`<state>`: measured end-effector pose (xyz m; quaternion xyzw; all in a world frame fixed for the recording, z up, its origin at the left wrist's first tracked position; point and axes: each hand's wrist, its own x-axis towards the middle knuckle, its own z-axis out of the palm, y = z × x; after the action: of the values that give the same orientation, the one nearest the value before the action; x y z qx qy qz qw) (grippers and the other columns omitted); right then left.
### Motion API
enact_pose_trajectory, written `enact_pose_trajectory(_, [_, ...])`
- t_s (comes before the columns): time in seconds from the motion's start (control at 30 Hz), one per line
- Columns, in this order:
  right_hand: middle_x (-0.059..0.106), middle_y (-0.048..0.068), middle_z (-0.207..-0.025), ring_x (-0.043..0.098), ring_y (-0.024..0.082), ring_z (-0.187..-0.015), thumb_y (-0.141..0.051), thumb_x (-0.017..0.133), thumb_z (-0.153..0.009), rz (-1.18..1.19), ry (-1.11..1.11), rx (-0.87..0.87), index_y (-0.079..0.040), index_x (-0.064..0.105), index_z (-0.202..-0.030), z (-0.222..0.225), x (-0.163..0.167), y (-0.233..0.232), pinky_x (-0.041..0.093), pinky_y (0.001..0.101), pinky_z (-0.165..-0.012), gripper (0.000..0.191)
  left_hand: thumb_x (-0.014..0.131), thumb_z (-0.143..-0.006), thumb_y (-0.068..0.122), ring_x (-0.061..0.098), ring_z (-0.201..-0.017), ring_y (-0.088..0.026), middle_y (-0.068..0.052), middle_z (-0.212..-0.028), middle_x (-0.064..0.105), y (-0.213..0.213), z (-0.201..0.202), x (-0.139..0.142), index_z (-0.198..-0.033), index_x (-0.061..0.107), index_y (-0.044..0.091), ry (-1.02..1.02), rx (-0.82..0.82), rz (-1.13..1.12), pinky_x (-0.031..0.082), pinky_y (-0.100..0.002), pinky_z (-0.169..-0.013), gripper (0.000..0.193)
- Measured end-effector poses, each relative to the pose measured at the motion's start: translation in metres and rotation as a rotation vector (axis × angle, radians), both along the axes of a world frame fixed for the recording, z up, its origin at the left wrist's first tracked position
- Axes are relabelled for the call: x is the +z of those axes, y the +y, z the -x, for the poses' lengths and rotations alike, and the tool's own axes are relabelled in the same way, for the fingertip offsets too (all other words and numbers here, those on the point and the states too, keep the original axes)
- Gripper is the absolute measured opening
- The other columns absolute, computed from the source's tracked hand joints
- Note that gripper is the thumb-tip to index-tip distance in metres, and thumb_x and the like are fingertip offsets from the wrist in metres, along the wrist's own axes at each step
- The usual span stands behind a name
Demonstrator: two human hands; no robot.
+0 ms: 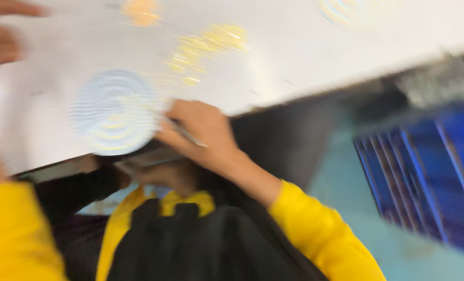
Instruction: The person uses tweezers to pick up small yellow LED components from a pile on the table and places them one by one into designated spots on a circular LED board. The person occasionally adjusts the board's position and continues placing LEDs until the clip ends.
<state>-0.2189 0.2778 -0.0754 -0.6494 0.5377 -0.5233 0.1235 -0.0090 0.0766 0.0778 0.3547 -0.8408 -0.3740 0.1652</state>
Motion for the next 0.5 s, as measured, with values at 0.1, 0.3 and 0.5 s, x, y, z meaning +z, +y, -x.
enact_pose_trajectory(0.1, [0.066,0.010,-0.077,0.066,0.028,-0.069,-0.022,0.078,-0.088,-0.056,0.006,-0.033,-0.007,0.071,-0.090,0.003,0.019,-0.003,0.051,0.0372,-0.063,0.017,0.057,-0.061,0.008,0.063,-0.058,-0.014,-0.017,-0.118,0.077,-0.050,-0.019,-0.008,-0.150,0.049,0.013,0.045,-0.087,-0.028,0.057,-0.027,-0.053,0.089])
enact_pose_trajectory(0.3, [0.067,0.007,-0.068,0.064,0.018,-0.055,-0.015,0.079,-0.079,-0.212,0.105,-0.172,-0.005,0.074,-0.088,0.012,0.029,-0.010,0.050,0.0293,-0.055,0.014,0.054,-0.074,0.036,0.061,-0.043,-0.013,-0.022,-0.106,0.079,-0.109,0.000,-0.031,-0.147,0.053,0.009,0.044,-0.282,-0.332,0.040,-0.021,-0.035,0.077])
enact_pose_trajectory(0.5, [0.067,0.006,-0.075,0.059,0.008,-0.064,-0.003,0.074,-0.088,-0.248,-0.087,-0.110,0.003,0.068,-0.094,0.022,0.005,-0.012,0.044,0.0210,-0.062,0.011,0.058,-0.074,0.074,0.066,-0.039,-0.013,-0.025,-0.096,0.081,-0.113,0.004,-0.055,-0.139,0.057,0.004,0.001,-0.242,-0.519,0.033,-0.020,-0.030,0.096])
